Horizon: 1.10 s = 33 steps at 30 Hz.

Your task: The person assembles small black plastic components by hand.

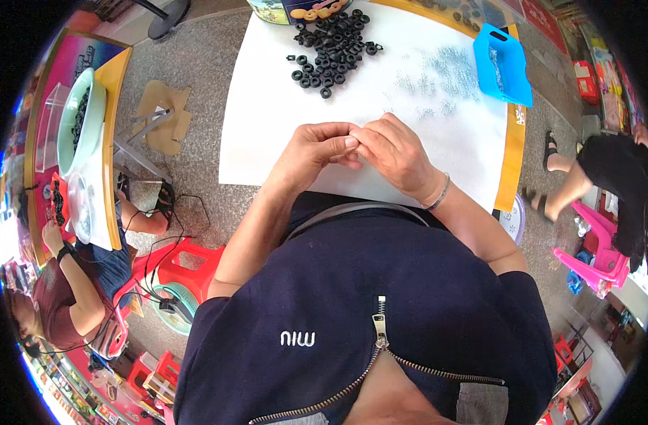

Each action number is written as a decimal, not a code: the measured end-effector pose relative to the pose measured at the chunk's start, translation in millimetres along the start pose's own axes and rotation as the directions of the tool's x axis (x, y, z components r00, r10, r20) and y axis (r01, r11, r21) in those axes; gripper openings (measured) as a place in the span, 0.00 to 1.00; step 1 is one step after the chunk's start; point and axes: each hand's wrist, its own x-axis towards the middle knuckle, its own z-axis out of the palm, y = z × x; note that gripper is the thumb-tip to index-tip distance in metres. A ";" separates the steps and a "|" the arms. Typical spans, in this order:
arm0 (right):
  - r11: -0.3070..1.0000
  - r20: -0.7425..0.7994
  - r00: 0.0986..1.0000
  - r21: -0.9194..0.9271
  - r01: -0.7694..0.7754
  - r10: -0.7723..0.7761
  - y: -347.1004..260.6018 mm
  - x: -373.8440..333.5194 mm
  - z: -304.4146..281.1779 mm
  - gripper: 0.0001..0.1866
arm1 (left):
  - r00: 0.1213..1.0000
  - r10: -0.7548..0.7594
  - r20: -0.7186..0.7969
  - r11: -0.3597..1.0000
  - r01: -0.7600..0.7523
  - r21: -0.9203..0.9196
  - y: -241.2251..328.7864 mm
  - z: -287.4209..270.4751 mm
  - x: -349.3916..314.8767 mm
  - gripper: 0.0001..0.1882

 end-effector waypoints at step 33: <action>0.929 -0.436 0.883 -0.224 -0.295 0.175 148.3 113.0 -103.2 0.11 | 0.992 0.122 -0.025 0.954 -0.124 -0.272 -7.5 4.4 0.0 0.25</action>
